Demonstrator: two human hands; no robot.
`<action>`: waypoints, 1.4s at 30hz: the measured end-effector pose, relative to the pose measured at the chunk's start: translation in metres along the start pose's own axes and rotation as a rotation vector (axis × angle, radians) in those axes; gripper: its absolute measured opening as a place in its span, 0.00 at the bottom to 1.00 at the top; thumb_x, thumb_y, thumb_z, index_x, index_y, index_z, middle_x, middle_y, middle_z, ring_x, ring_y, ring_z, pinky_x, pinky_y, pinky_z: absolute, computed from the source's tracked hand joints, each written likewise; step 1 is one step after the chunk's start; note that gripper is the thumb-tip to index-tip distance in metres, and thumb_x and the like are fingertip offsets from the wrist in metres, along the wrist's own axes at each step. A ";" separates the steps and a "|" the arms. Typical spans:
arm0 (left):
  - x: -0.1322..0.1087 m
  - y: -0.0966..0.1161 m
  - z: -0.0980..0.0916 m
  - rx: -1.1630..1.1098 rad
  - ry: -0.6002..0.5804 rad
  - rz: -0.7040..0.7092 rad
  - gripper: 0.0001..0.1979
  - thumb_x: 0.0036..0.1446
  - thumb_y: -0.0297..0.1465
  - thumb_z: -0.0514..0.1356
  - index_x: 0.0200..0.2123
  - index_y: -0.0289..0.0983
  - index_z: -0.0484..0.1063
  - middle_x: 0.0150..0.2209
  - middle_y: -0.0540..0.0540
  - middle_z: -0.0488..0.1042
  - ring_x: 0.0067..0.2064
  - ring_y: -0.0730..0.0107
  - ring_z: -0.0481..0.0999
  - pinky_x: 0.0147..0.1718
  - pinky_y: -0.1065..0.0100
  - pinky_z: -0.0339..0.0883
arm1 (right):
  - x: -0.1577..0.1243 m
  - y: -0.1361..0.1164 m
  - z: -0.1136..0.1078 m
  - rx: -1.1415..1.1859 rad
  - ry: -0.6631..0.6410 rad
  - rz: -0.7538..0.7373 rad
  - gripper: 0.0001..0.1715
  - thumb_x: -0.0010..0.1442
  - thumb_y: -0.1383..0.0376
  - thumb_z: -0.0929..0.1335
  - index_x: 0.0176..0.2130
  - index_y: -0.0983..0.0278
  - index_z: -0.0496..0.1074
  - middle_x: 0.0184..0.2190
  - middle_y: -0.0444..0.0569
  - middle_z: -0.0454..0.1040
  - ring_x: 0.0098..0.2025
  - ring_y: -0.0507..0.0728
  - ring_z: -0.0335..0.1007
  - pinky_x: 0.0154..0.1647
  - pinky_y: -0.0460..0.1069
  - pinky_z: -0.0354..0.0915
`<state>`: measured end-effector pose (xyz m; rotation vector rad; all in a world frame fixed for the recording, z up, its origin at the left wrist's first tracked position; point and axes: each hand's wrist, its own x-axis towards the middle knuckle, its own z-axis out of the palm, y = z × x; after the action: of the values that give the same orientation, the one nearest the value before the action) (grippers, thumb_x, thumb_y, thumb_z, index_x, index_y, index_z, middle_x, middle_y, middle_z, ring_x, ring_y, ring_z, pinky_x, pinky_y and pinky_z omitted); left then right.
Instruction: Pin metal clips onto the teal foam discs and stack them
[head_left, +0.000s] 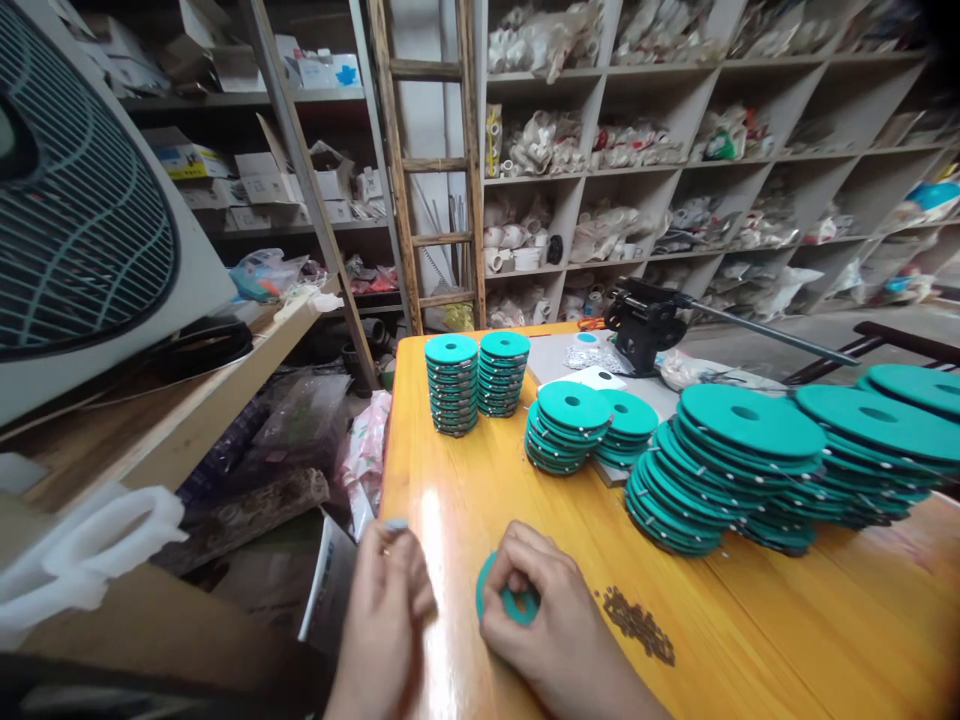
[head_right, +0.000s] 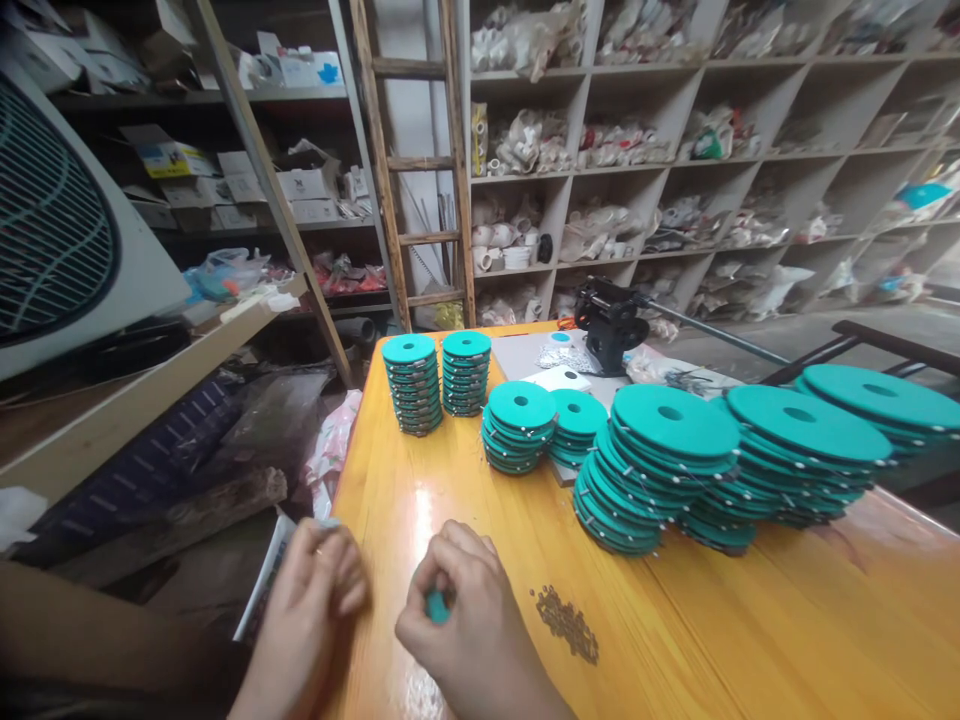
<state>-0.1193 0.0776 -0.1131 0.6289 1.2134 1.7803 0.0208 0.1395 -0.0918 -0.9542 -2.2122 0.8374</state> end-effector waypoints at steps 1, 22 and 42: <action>0.001 0.004 -0.001 -0.004 0.023 0.028 0.16 0.63 0.40 0.56 0.29 0.40 0.53 0.23 0.58 0.50 0.22 0.78 0.48 0.20 0.76 0.46 | -0.004 0.002 -0.002 -0.026 -0.017 -0.020 0.10 0.49 0.78 0.65 0.24 0.65 0.64 0.26 0.44 0.65 0.31 0.53 0.64 0.32 0.47 0.58; -0.005 -0.009 -0.002 -0.233 0.214 -0.324 0.34 0.26 0.42 0.77 0.36 0.43 0.64 0.24 0.59 0.61 0.25 0.80 0.68 0.25 0.79 0.66 | 0.100 -0.021 -0.137 -0.986 -0.032 -0.109 0.08 0.61 0.66 0.67 0.41 0.67 0.73 0.41 0.56 0.73 0.44 0.63 0.69 0.41 0.53 0.63; 0.004 0.008 0.005 -0.234 0.092 -0.118 0.23 0.45 0.44 0.69 0.29 0.38 0.59 0.21 0.60 0.49 0.19 0.84 0.48 0.17 0.80 0.44 | 0.067 -0.041 -0.078 -0.614 -0.062 -0.231 0.23 0.60 0.60 0.69 0.55 0.59 0.64 0.44 0.46 0.73 0.44 0.54 0.68 0.46 0.48 0.66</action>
<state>-0.1204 0.0818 -0.1043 0.3367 1.0588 1.8325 0.0206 0.1938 0.0043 -0.9130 -2.6286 0.0704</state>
